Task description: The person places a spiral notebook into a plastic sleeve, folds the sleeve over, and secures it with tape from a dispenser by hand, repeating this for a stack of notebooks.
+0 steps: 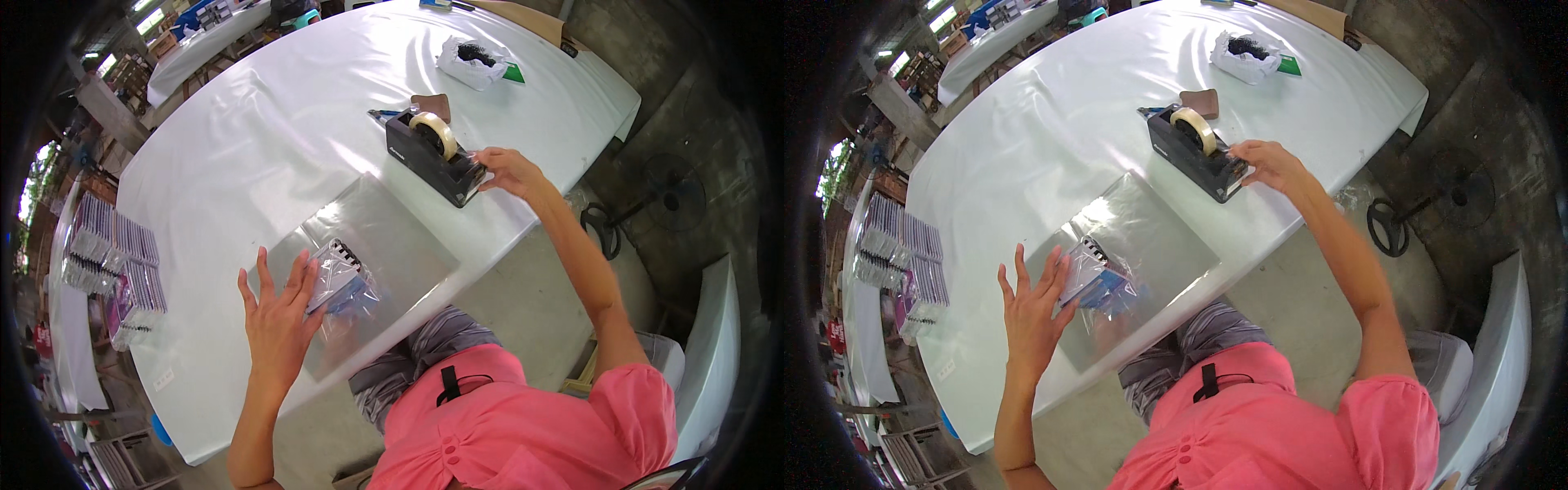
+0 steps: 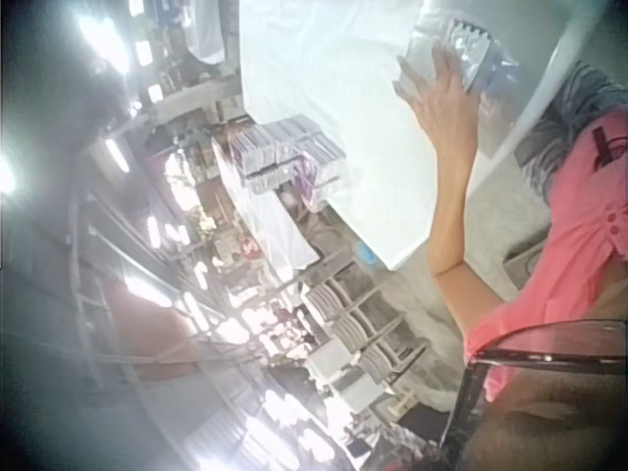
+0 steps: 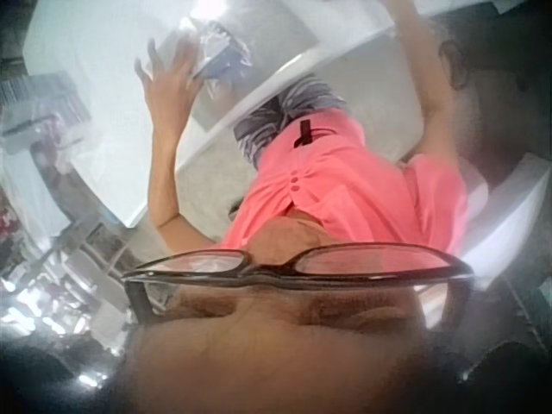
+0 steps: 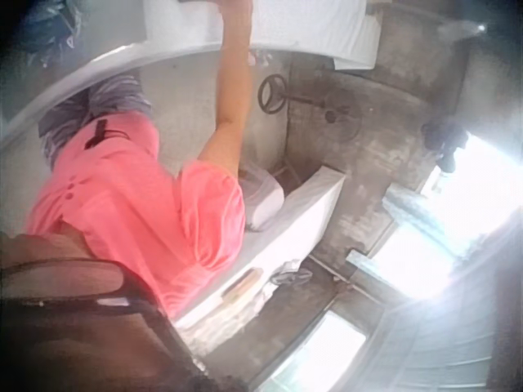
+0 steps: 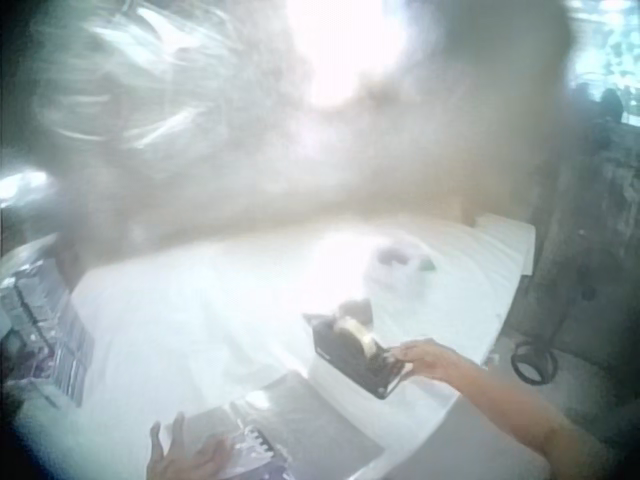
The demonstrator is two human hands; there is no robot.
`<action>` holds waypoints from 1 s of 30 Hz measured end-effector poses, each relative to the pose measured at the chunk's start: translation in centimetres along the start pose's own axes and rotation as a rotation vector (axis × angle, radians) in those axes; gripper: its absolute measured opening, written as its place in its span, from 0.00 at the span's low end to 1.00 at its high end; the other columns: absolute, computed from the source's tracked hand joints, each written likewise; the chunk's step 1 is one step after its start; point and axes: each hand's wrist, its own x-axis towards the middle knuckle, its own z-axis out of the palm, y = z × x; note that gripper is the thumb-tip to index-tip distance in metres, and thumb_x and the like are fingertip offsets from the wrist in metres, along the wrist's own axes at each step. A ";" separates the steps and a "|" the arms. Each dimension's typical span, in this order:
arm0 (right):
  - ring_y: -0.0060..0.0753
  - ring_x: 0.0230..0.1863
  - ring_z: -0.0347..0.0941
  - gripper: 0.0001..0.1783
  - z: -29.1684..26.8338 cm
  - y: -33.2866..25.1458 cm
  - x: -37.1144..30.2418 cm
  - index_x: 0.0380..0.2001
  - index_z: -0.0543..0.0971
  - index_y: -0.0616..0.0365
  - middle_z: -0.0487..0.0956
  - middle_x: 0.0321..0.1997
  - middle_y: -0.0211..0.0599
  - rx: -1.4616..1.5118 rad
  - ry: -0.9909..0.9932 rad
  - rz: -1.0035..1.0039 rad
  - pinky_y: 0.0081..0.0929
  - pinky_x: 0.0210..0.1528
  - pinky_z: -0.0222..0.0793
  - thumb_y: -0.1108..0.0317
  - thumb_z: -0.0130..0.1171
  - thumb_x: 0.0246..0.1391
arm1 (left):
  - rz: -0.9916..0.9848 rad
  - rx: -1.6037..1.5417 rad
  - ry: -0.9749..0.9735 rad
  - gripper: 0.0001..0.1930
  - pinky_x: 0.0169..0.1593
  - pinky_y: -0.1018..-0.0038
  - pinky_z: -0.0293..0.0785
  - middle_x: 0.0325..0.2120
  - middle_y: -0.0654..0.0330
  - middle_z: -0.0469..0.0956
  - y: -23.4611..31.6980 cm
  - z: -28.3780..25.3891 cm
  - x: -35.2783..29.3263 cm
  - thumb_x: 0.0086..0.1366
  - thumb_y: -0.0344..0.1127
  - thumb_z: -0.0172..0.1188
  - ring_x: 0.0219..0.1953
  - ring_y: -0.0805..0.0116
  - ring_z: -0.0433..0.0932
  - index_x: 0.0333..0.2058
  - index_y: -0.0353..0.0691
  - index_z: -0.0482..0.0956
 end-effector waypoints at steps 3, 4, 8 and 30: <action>0.37 0.59 0.66 0.20 -1.3 4.2 -1.1 0.46 0.77 0.62 0.73 0.56 0.38 0.203 -0.056 -0.229 0.46 0.58 0.64 0.63 0.66 0.53 | -0.002 -0.005 0.004 0.37 0.69 0.45 0.37 0.63 0.71 0.64 0.0 -0.1 0.0 0.53 0.36 0.69 0.70 0.47 0.48 0.62 0.52 0.66; 0.38 0.61 0.64 0.21 -1.6 5.7 -1.6 0.47 0.76 0.63 0.71 0.60 0.40 0.265 -0.076 -0.315 0.46 0.61 0.62 0.64 0.66 0.53 | 0.000 -0.003 0.009 0.37 0.69 0.45 0.37 0.64 0.71 0.64 0.0 -0.1 -0.1 0.53 0.36 0.69 0.70 0.48 0.48 0.62 0.52 0.66; 0.37 0.63 0.62 0.12 1.6 5.7 -2.7 0.30 0.82 0.64 0.66 0.65 0.45 -0.741 0.515 -0.442 0.40 0.61 0.59 0.65 0.68 0.48 | -0.016 -0.004 -0.008 0.36 0.69 0.45 0.38 0.63 0.71 0.65 -0.3 0.0 -0.2 0.52 0.36 0.69 0.70 0.48 0.48 0.62 0.52 0.67; 0.11 0.12 0.46 0.15 28.7 2.7 -11.0 0.28 0.78 0.65 0.61 0.13 0.18 -0.017 -0.041 0.180 0.21 0.16 0.35 0.62 0.68 0.53 | -0.020 -0.118 0.108 0.32 0.69 0.45 0.40 0.63 0.73 0.65 -0.8 1.4 -1.0 0.54 0.39 0.67 0.69 0.50 0.52 0.59 0.51 0.70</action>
